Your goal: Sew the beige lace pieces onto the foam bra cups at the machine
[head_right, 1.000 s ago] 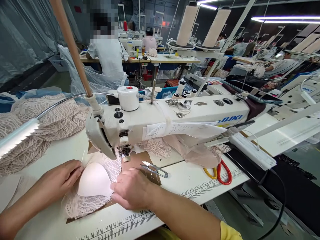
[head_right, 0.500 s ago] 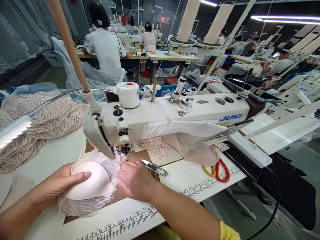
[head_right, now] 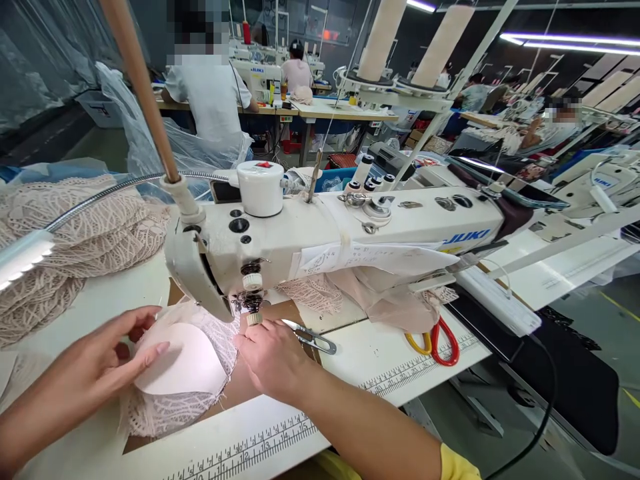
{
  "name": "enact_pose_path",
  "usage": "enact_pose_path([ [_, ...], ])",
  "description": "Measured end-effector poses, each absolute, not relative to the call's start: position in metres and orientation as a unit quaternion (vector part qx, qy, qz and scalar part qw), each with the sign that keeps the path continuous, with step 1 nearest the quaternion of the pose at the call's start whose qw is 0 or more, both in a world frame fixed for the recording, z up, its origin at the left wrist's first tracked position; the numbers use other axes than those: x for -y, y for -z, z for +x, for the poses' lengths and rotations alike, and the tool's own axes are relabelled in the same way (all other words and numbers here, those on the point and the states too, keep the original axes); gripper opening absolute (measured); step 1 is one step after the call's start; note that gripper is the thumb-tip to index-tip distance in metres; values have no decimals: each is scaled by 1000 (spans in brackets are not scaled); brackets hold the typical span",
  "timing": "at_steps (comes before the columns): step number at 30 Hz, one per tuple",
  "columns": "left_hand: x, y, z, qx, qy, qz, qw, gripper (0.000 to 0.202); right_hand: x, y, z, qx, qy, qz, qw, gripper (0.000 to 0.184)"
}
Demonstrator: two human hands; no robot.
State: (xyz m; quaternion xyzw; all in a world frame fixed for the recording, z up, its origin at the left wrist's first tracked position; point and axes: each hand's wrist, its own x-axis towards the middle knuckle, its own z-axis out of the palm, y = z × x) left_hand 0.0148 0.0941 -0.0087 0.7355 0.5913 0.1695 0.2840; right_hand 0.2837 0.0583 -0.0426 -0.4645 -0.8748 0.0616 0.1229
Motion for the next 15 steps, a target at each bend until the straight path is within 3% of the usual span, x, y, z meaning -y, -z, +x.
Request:
enact_pose_path([
  [2,-92,1,19,-544,-199,797,172,41,-58,43,283,875,-58,-463,129,22],
  [5,-92,0,40,-403,-200,882,138,24,-58,43,284,873,-55,-464,142,17],
  [15,-90,42,76,-292,-139,945,55,30,-62,47,285,843,-34,-506,181,17],
])
